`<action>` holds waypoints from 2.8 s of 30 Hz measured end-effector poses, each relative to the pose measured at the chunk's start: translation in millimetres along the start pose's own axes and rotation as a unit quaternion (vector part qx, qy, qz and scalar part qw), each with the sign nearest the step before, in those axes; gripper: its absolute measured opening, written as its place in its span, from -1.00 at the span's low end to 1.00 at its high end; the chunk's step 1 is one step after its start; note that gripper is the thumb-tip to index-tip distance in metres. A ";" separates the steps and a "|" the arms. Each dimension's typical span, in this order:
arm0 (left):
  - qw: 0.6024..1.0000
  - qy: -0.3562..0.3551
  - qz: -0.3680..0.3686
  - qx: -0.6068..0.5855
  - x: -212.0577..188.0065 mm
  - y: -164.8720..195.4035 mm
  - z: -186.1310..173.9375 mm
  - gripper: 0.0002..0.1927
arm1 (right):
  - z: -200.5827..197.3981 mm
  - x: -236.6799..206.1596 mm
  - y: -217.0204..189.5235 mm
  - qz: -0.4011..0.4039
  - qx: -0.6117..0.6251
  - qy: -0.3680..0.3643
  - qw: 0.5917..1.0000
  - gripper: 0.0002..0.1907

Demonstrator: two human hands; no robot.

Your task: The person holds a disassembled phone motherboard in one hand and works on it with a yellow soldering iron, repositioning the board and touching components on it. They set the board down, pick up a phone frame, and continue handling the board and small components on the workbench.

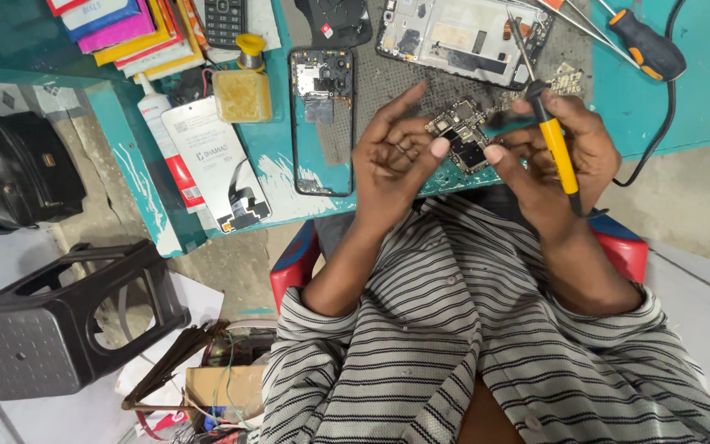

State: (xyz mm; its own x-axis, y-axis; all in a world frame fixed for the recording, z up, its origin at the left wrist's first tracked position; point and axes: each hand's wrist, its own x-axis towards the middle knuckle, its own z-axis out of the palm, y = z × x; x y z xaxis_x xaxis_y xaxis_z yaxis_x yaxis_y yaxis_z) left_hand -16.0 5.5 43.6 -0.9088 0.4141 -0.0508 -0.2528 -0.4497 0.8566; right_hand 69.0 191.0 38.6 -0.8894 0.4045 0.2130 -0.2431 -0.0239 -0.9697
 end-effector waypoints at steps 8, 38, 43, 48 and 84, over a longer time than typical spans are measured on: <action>0.992 0.065 -0.070 -0.087 3.8 -23.4 -7.1 -0.69 | -3.6 3.2 12.2 -0.066 0.029 0.048 0.996 -0.55; 0.973 0.106 -0.097 -0.179 6.0 -20.6 -5.1 -0.73 | -9.0 1.9 9.8 -0.248 -0.322 -0.095 0.909 -0.76; 0.974 0.106 -0.101 -0.175 5.3 -20.3 -5.2 -0.74 | -9.2 1.2 10.9 -0.245 -0.323 -0.091 0.910 -0.77; 0.974 0.107 -0.100 -0.176 5.6 -19.8 -5.2 -0.75 | -9.3 0.5 12.1 -0.245 -0.321 -0.089 0.910 -0.77; 0.973 0.098 -0.097 -0.186 5.0 -21.6 -7.2 -0.74 | -9.6 1.5 13.2 -0.252 -0.328 -0.091 0.906 -0.76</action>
State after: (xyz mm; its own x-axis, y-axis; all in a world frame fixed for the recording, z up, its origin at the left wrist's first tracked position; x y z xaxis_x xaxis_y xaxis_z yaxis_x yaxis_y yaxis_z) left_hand -17.4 11.7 21.1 -0.8684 0.3772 -0.3219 -0.4957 -0.6488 0.5773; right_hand 68.2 200.1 24.9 -0.7939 0.0536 0.6057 -0.4063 0.6943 -0.5940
